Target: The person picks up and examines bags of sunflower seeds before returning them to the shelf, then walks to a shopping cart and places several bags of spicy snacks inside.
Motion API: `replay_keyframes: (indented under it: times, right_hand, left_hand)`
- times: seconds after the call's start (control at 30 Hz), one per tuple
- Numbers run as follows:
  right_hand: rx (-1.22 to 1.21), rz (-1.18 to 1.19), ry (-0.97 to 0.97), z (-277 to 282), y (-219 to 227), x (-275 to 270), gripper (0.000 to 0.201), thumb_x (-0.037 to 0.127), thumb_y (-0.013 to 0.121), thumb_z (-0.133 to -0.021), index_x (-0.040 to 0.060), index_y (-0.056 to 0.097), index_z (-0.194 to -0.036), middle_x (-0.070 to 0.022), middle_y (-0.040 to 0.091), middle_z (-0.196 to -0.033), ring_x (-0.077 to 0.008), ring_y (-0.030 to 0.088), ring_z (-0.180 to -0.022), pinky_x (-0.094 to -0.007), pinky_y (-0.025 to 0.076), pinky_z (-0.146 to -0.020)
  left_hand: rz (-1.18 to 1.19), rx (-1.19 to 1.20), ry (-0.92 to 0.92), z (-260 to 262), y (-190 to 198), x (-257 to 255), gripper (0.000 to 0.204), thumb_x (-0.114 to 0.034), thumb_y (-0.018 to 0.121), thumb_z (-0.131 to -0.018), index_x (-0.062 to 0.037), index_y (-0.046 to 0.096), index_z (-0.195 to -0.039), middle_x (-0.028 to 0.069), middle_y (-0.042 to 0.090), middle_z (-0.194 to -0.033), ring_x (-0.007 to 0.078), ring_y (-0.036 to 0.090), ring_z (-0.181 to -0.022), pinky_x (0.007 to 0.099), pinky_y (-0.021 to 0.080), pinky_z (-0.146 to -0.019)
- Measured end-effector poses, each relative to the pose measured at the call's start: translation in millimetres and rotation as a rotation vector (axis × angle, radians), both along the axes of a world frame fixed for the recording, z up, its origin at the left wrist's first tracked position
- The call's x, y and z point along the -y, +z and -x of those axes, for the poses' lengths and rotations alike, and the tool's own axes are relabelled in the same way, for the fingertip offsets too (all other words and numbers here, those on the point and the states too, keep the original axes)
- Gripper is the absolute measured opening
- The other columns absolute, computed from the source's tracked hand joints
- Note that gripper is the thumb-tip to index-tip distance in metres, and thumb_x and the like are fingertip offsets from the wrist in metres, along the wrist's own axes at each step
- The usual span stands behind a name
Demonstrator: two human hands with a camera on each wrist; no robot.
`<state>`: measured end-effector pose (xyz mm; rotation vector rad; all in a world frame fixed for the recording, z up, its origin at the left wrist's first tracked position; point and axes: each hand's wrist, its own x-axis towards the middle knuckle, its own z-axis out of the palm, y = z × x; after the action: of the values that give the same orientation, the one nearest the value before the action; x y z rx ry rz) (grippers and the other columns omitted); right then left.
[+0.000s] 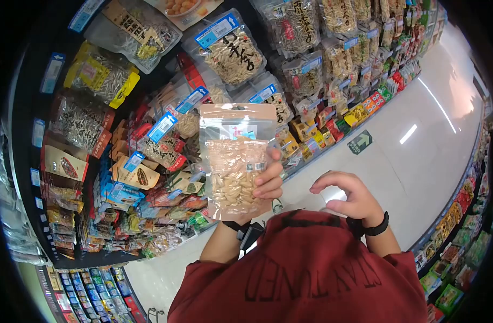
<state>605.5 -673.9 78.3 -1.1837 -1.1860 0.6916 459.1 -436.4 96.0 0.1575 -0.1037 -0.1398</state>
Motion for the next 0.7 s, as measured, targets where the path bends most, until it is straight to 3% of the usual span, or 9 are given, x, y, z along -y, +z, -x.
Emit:
replay_keyframes:
  times: [0.13,0.2,0.23,0.3,0.33,0.47,0.57,0.7]
  right_hand:
    - [-0.149,0.042,0.076,8,-13,-4,0.04,0.016,0.073,-0.088,0.0003,0.062,-0.124,-0.0133,0.065,-0.122,-0.0246,0.064,-0.11,-0.0366,0.051,-0.097]
    - [-0.206,0.07,0.136,11,-24,-18,0.057,0.012,0.073,-0.088,0.0015,0.05,-0.139,-0.0125,0.051,-0.139,-0.0241,0.058,-0.12,-0.0378,0.051,-0.1]
    - [-0.195,0.065,0.168,16,-25,-26,0.057,0.012,0.073,-0.088,0.0015,0.05,-0.139,-0.0125,0.051,-0.139,-0.0241,0.058,-0.12,-0.0378,0.051,-0.1]
    - [-0.275,0.164,0.09,28,-25,-42,0.069,0.012,0.075,-0.088,0.0022,0.039,-0.146,-0.0118,0.047,-0.142,-0.0237,0.057,-0.121,-0.0384,0.051,-0.1]
    - [-0.178,0.214,0.051,30,-30,-48,0.076,0.013,0.076,-0.088,0.0016,0.032,-0.149,-0.0137,0.049,-0.139,-0.0233,0.056,-0.122,-0.0384,0.05,-0.101]
    - [-0.048,0.265,0.002,39,-49,-75,0.074,0.012,0.076,-0.089,-0.0003,0.033,-0.147,-0.0168,0.052,-0.136,-0.0235,0.056,-0.122,-0.0383,0.05,-0.101]
    - [-0.102,0.274,0.026,43,-63,-100,0.072,0.011,0.075,-0.09,-0.0008,0.033,-0.147,-0.0176,0.054,-0.134,-0.0236,0.056,-0.121,-0.0378,0.049,-0.101]
    - [-0.213,0.259,0.054,57,-67,-137,0.06,0.005,0.068,-0.094,-0.0012,0.034,-0.144,-0.014,0.055,-0.132,-0.0195,0.059,-0.115,-0.0327,0.056,-0.088]
  left_hand:
    - [-0.206,-0.152,0.208,4,-22,3,0.059,-0.05,0.045,-0.103,0.0014,0.05,-0.131,0.0033,0.05,-0.079,0.0137,0.051,-0.064,0.0266,0.043,-0.062]
    - [-0.657,-0.421,0.405,3,-39,-2,0.057,-0.055,0.042,-0.105,-0.0054,0.052,-0.131,0.0027,0.055,-0.09,0.0139,0.056,-0.078,0.027,0.048,-0.071]
    - [-0.734,-0.579,0.512,-2,-43,3,0.052,-0.057,0.043,-0.105,-0.0111,0.052,-0.127,0.0015,0.057,-0.102,0.0117,0.058,-0.094,0.0281,0.05,-0.081]
    - [-0.87,-0.481,0.622,1,-66,-2,0.039,-0.048,0.05,-0.105,-0.0116,0.049,-0.119,0.0008,0.058,-0.106,0.0095,0.055,-0.103,0.0292,0.05,-0.084]
    - [-0.866,-0.485,0.653,6,-70,-8,0.039,-0.048,0.05,-0.105,-0.0116,0.049,-0.119,0.0008,0.058,-0.106,0.0095,0.055,-0.103,0.0292,0.05,-0.084]
    - [-0.967,-0.598,0.62,25,-71,-22,0.031,-0.039,0.06,-0.103,-0.0138,0.045,-0.115,0.001,0.058,-0.115,0.0121,0.06,-0.105,0.0332,0.052,-0.083]
    - [-0.952,-0.649,0.663,46,-73,-35,0.029,-0.033,0.065,-0.101,-0.0152,0.045,-0.112,-0.0007,0.059,-0.114,0.0105,0.058,-0.103,0.0317,0.051,-0.08]
    - [-0.981,-0.643,0.733,73,-75,-55,0.027,-0.032,0.065,-0.1,-0.0169,0.044,-0.108,-0.0027,0.061,-0.111,0.0061,0.056,-0.1,0.0246,0.046,-0.073]
